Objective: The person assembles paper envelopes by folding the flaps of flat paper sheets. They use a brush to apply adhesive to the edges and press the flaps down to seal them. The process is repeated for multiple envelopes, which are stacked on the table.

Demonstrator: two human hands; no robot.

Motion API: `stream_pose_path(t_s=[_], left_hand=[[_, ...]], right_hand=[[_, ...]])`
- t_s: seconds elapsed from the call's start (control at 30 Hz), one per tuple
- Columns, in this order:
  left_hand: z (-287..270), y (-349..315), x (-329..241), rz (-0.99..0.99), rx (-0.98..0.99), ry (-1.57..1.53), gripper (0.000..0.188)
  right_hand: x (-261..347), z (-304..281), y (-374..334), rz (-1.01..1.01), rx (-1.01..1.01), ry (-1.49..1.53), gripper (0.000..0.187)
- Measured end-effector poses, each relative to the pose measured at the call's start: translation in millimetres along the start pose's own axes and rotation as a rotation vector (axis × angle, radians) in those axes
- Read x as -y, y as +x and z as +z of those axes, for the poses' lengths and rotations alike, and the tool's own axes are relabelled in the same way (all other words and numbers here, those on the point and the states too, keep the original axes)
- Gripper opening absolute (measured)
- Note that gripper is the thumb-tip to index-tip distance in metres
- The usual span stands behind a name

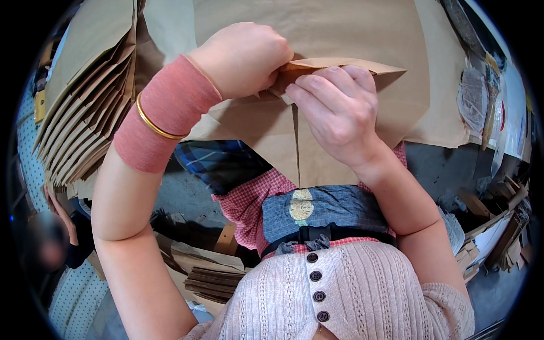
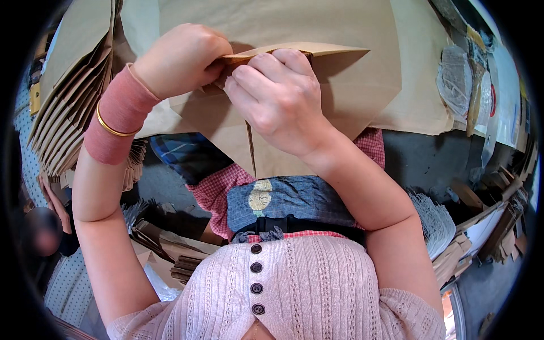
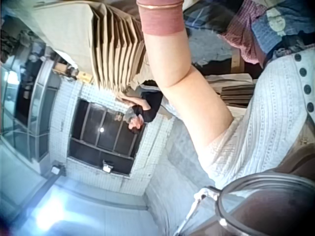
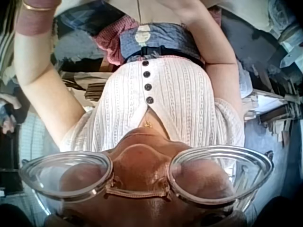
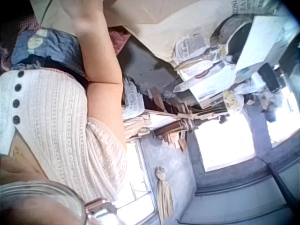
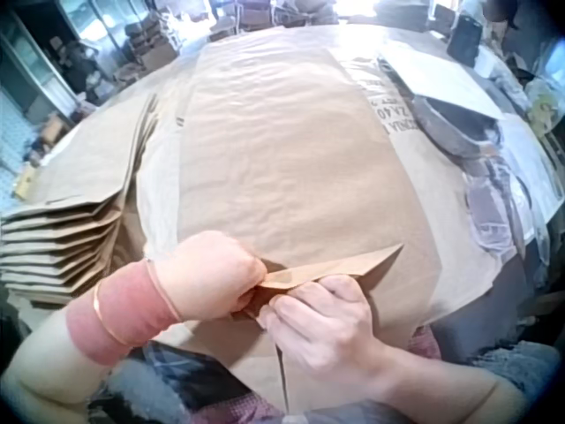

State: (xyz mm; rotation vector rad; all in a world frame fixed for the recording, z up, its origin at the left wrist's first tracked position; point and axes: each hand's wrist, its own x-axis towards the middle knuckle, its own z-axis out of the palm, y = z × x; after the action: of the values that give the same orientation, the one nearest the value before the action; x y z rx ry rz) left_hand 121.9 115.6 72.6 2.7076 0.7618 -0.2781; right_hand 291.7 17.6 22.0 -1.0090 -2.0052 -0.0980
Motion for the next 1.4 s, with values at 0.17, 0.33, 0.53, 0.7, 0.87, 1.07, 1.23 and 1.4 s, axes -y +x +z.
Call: stream_pose_path(t_s=[0.17, 0.33, 0.53, 0.7, 0.87, 1.07, 1.23, 1.4], left_hand=[[-5, 1, -5, -0.031, 0.031, 0.053, 0.008], [0, -1, -1, -0.035, -0.002, -0.013, 0.009], [1, 0, 6, -0.035, -0.037, -0.205, 0.011], [-1, 4, 0, -0.071, 0.038, -0.150, 0.011], [6, 4, 2, -0.019, 0.055, -0.058, 0.008], [10, 2, 3, -0.004, -0.022, -0.096, 0.009], [13, 1, 5, -0.021, -0.056, -0.175, 0.009], [11, 1, 8, -0.004, -0.074, -0.235, 0.008]], right_hand=[[-1, 0, -2, -0.004, 0.004, 0.004, 0.010], [-1, 2, -1, -0.004, -0.017, -0.006, 0.009], [-1, -2, 1, -0.003, 0.009, -0.007, 0.008], [-2, -1, -1, 0.000, 0.009, 0.000, 0.009], [-2, 0, -1, -0.008, -0.001, -0.007, 0.009], [-2, -1, -1, -0.008, 0.013, -0.009, 0.010], [-2, 0, -1, -0.018, 0.012, -0.015, 0.011], [-2, -1, -1, -0.016, 0.024, -0.010, 0.010]])
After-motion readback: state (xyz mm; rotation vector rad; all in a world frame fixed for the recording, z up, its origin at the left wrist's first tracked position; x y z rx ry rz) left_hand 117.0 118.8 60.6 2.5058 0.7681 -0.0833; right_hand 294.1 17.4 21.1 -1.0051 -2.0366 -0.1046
